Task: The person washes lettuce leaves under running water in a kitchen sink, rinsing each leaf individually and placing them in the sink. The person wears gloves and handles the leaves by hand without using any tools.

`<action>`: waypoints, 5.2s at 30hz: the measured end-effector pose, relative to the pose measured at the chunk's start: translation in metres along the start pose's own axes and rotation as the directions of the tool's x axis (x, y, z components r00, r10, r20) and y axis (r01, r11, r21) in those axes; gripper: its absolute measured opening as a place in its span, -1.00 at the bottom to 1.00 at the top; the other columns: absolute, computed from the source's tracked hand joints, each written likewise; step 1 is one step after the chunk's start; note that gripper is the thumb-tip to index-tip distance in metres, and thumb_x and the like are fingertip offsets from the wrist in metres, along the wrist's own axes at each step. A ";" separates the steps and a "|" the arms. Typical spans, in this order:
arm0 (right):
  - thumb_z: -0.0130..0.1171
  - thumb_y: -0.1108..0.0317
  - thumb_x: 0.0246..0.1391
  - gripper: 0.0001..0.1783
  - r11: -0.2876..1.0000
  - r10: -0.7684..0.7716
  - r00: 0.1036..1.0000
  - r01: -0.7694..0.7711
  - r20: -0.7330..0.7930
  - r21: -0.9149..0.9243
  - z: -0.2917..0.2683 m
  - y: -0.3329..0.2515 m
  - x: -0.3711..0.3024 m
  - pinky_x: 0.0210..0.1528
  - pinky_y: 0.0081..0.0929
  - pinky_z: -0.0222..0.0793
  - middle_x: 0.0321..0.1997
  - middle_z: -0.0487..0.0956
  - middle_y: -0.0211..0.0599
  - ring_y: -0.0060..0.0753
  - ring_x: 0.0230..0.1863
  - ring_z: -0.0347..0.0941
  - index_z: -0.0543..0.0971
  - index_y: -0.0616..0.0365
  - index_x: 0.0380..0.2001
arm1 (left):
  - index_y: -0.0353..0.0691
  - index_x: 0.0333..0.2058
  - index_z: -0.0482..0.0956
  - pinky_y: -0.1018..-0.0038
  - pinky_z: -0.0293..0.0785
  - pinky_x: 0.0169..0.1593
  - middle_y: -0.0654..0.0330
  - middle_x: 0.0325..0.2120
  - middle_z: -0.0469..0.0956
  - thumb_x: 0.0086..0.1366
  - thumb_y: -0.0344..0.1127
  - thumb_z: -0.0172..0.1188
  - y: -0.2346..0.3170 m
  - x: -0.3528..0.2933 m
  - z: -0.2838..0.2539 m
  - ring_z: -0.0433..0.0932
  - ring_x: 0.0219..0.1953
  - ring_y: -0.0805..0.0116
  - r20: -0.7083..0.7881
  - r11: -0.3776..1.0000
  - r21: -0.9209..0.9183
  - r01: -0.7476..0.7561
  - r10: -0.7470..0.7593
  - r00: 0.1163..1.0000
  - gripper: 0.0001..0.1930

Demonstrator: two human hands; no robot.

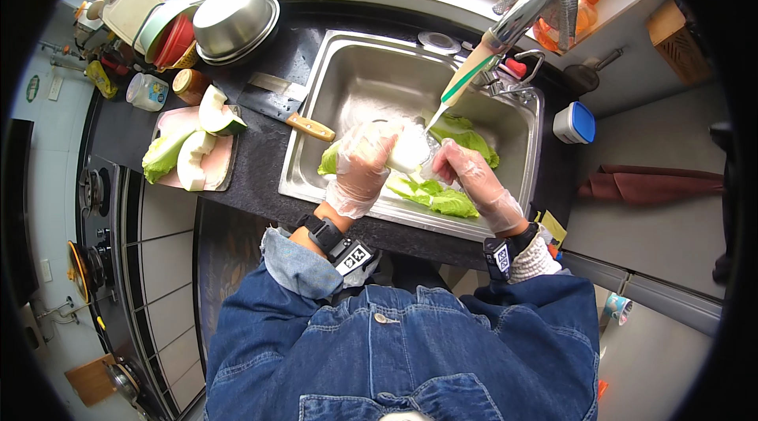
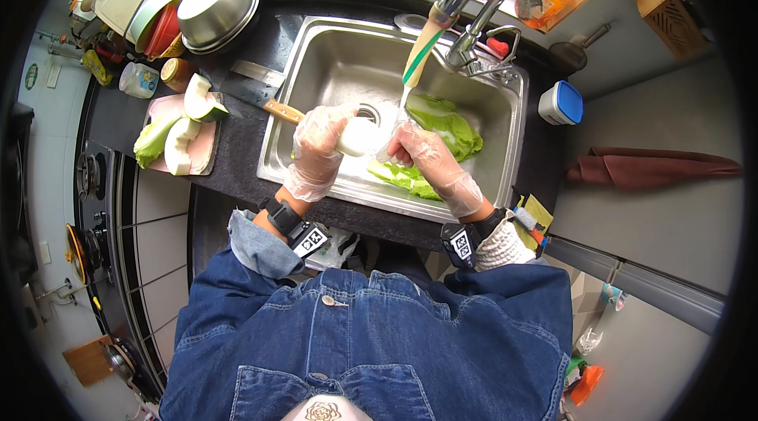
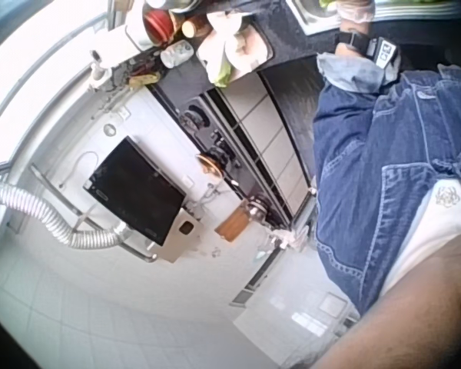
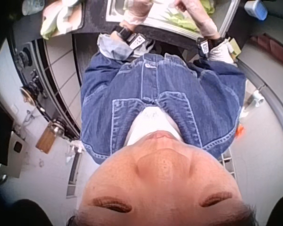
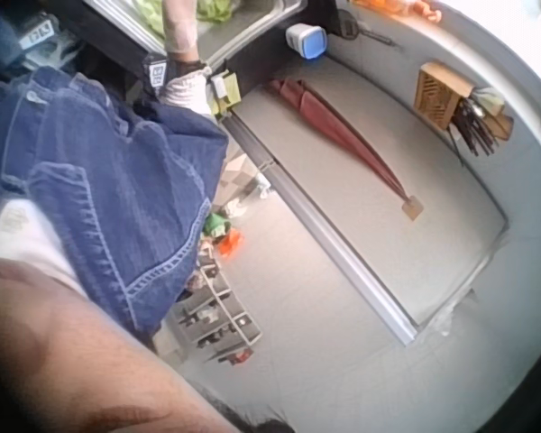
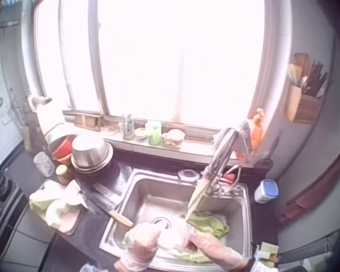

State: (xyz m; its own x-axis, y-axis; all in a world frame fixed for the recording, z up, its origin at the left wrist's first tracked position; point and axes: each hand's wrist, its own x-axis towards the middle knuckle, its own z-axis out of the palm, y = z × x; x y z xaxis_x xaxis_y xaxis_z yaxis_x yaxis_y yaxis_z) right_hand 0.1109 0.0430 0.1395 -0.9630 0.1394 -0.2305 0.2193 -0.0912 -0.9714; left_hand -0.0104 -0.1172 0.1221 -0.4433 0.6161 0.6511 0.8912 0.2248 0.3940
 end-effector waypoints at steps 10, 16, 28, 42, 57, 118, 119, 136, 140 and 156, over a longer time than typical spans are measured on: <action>0.03 0.26 0.07 -0.76 0.968 0.049 0.999 -0.052 0.020 0.247 0.011 -0.008 0.003 -0.41 -0.68 0.13 -0.60 0.35 -0.52 -0.68 -0.52 0.19 0.45 0.21 -0.54 | -0.23 -0.21 0.48 0.31 0.36 -0.35 0.14 -0.57 0.37 -0.10 -0.44 0.09 0.011 0.006 -0.001 0.40 -0.45 0.19 0.067 0.964 0.253 -0.086 0.072 0.995 -0.64; 0.09 0.25 0.01 -0.78 0.979 0.040 0.994 -0.059 0.100 0.195 0.006 -0.011 0.005 -0.38 -0.73 0.13 -0.60 0.40 -0.49 -0.69 -0.53 0.24 0.49 0.19 -0.51 | -0.23 -0.27 0.49 0.37 0.33 -0.39 0.21 -0.62 0.35 -0.09 -0.50 0.07 0.012 0.009 -0.006 0.39 -0.51 0.27 0.044 0.944 0.306 -0.124 0.116 0.992 -0.70; 0.11 0.40 -0.12 -0.84 0.995 0.005 0.988 0.010 -0.157 0.098 0.017 -0.003 0.017 -0.58 -0.73 0.11 -0.70 0.41 -0.54 -0.74 -0.64 0.21 0.52 0.25 -0.66 | -0.23 -0.36 0.50 0.35 0.36 -0.31 0.23 -0.62 0.35 -0.04 -0.44 0.10 0.013 0.012 -0.007 0.39 -0.50 0.28 0.092 0.881 0.451 -0.144 0.115 0.989 -0.81; 0.10 0.37 -0.23 -0.83 0.805 -0.256 0.927 0.047 -0.274 -0.592 0.014 0.016 0.027 -0.53 -0.53 0.25 -0.73 0.44 -0.25 -0.47 -0.64 0.35 0.52 0.25 -0.71 | -0.22 -0.33 0.52 0.34 0.36 -0.29 0.24 -0.56 0.41 -0.04 -0.43 0.10 0.006 0.006 -0.002 0.41 -0.46 0.29 0.105 0.872 0.473 -0.127 0.087 0.991 -0.78; 0.07 0.15 0.03 -0.63 0.806 0.471 0.880 -0.456 0.058 0.377 -0.059 0.139 0.025 0.07 -0.35 0.19 -0.06 0.48 -0.29 -0.33 0.02 0.35 0.45 0.05 -0.11 | -0.24 -0.26 0.46 0.36 0.37 -0.29 0.15 -0.53 0.39 -0.01 -0.47 0.08 -0.002 0.017 -0.019 0.41 -0.42 0.21 -0.204 0.976 0.167 0.138 -0.102 0.974 -0.74; 0.24 0.15 -0.22 -0.21 0.247 0.198 0.735 -0.678 -0.648 -0.693 -0.194 0.239 0.061 0.01 -0.32 0.27 -0.12 0.46 0.07 -0.04 -0.04 0.37 0.21 0.28 0.08 | -0.23 -0.14 0.47 0.57 0.34 -0.03 0.18 -0.19 0.51 0.17 -0.55 0.01 -0.104 -0.003 -0.065 0.46 -0.13 0.40 0.185 0.902 -0.043 0.429 -0.415 0.891 -0.74; 0.22 0.17 -0.20 -0.28 0.243 0.236 0.709 -0.705 -0.665 -0.666 -0.196 0.244 0.064 -0.02 -0.31 0.29 -0.14 0.47 0.04 -0.04 -0.08 0.40 0.28 0.19 0.06 | -0.22 -0.17 0.49 0.57 0.37 -0.07 0.18 -0.22 0.52 0.17 -0.54 0.01 -0.089 -0.004 -0.045 0.49 -0.17 0.41 0.194 0.912 -0.030 0.410 -0.397 0.897 -0.76; 0.17 0.49 -0.16 -0.66 0.965 0.254 0.965 -0.249 0.071 -0.076 -0.093 0.127 0.055 -0.32 -0.70 0.31 -0.41 0.52 -0.40 -0.66 -0.41 0.38 0.53 0.24 -0.20 | -0.31 -0.11 0.38 0.36 0.35 0.02 0.06 -0.17 0.43 0.19 -0.22 0.08 -0.034 -0.055 0.210 0.41 -0.10 0.21 0.845 -0.812 -0.535 0.232 -0.516 0.140 -0.65; 0.07 0.06 0.01 -0.58 0.948 0.317 0.943 -0.313 0.102 -0.059 -0.102 0.136 0.049 -0.16 -0.53 0.28 -0.36 0.52 -0.37 -0.55 -0.29 0.39 0.54 0.18 -0.22 | -0.28 -0.15 0.42 0.45 0.44 -0.17 0.16 -0.29 0.49 0.17 -0.35 0.06 -0.032 -0.043 0.188 0.47 -0.26 0.32 0.813 -0.694 -0.551 0.463 -0.571 0.112 -0.73; -0.08 0.34 0.09 -0.60 0.728 0.135 0.989 -0.135 0.053 0.672 -0.103 0.132 0.090 0.01 -0.39 0.28 -0.07 0.43 -0.22 -0.35 -0.07 0.38 0.32 0.31 -0.02 | -0.40 -0.32 0.52 0.57 0.39 -0.31 0.23 -0.43 0.53 -0.04 -0.42 0.23 -0.002 -0.025 0.155 0.45 -0.43 0.50 0.486 0.173 -0.522 0.835 -0.744 0.458 -0.73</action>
State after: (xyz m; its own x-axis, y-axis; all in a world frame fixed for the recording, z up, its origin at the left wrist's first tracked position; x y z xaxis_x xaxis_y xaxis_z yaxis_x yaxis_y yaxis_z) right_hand 0.0690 0.1450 -0.0155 -0.9316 0.0734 -0.3560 0.1847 -0.7480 -0.6375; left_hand 0.0141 -0.0159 0.0045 -0.8197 0.4817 -0.3101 -0.2662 0.1590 0.9507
